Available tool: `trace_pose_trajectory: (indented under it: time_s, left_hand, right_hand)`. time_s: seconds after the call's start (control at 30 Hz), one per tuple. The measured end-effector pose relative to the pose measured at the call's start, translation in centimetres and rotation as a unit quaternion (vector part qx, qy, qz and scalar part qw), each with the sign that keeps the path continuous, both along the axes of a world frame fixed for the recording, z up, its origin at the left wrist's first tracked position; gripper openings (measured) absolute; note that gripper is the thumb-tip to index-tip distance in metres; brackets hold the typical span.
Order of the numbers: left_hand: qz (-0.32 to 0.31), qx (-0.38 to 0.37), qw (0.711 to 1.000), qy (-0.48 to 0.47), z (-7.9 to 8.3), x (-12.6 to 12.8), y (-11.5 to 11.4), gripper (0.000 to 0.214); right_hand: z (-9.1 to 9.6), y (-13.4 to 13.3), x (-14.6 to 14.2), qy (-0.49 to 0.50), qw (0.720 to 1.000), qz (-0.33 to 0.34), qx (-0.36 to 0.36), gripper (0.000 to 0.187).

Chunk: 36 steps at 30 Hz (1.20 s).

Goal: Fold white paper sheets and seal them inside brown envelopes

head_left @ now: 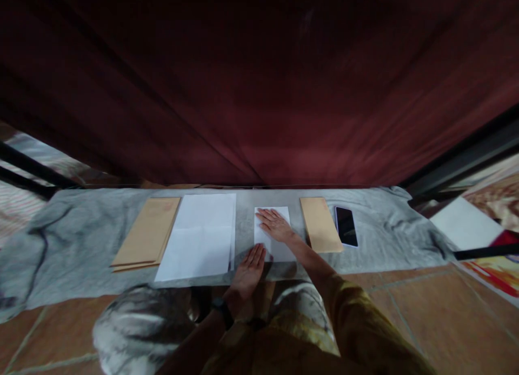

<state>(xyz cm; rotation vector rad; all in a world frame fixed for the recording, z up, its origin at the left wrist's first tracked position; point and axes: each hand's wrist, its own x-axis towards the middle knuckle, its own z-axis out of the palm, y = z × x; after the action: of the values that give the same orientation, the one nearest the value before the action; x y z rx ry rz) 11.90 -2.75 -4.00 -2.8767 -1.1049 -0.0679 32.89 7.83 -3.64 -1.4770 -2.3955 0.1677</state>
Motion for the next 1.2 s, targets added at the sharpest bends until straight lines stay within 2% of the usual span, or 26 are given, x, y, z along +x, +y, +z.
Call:
trace_pose_trajectory:
  time_s: [0.2, 0.33, 0.5, 0.6, 0.73, 0.8, 0.87, 0.97, 1.07, 1.2]
  left_hand:
    - [-0.015, 0.015, 0.999, -0.029, 0.6, -0.2, -0.1, 0.064]
    - [-0.018, 0.019, 1.0, -0.016, 1.1, 0.0, 0.0, 0.063]
    - [-0.015, 0.015, 1.0, 0.006, 0.9, 0.2, 0.3, 0.062]
    - [-0.017, 0.011, 1.0, 0.008, 0.8, 0.2, 0.4, 0.065]
    - [0.001, 0.016, 1.0, 0.021, 1.2, 0.4, 0.1, 0.066]
    - [0.003, 0.017, 0.999, 0.028, 1.5, 0.6, 0.0, 0.063]
    - [0.004, 0.012, 0.999, 0.03, 1.9, 0.7, -0.2, 0.06]
    - [0.01, -0.004, 1.0, 0.017, 2.5, 0.7, -0.4, 0.059]
    - [0.027, -0.032, 0.998, -0.037, 3.4, 0.8, -0.1, 0.051]
    - [0.061, -0.039, 0.99, -0.12, 4.6, 2.8, 2.0, 0.048]
  right_hand:
    - [0.3, 1.9, 0.9, -0.015, 1.0, -0.005, -0.011, 0.049]
    - [0.6, 3.0, 1.4, -0.031, 0.999, -0.01, -0.023, 0.051]
    - [1.6, 3.6, 1.0, -0.022, 0.998, -0.062, -0.026, 0.049]
    - [1.8, 1.2, 0.1, -0.003, 0.995, -0.097, -0.005, 0.05]
    - [0.9, -4.9, -0.6, 0.014, 0.995, -0.102, 0.016, 0.051]
    - [0.3, -7.5, -0.4, 0.014, 0.99, -0.138, 0.01, 0.051]
    - [0.0, -9.0, 0.1, 0.019, 0.984, -0.178, 0.004, 0.051]
    - [0.0, -9.4, 0.8, 0.022, 0.978, -0.206, 0.005, 0.05]
    - [0.1, -9.0, 1.1, 0.017, 0.978, -0.209, 0.014, 0.051]
    - [-0.1, -8.9, 1.0, 0.015, 0.978, -0.206, 0.017, 0.052]
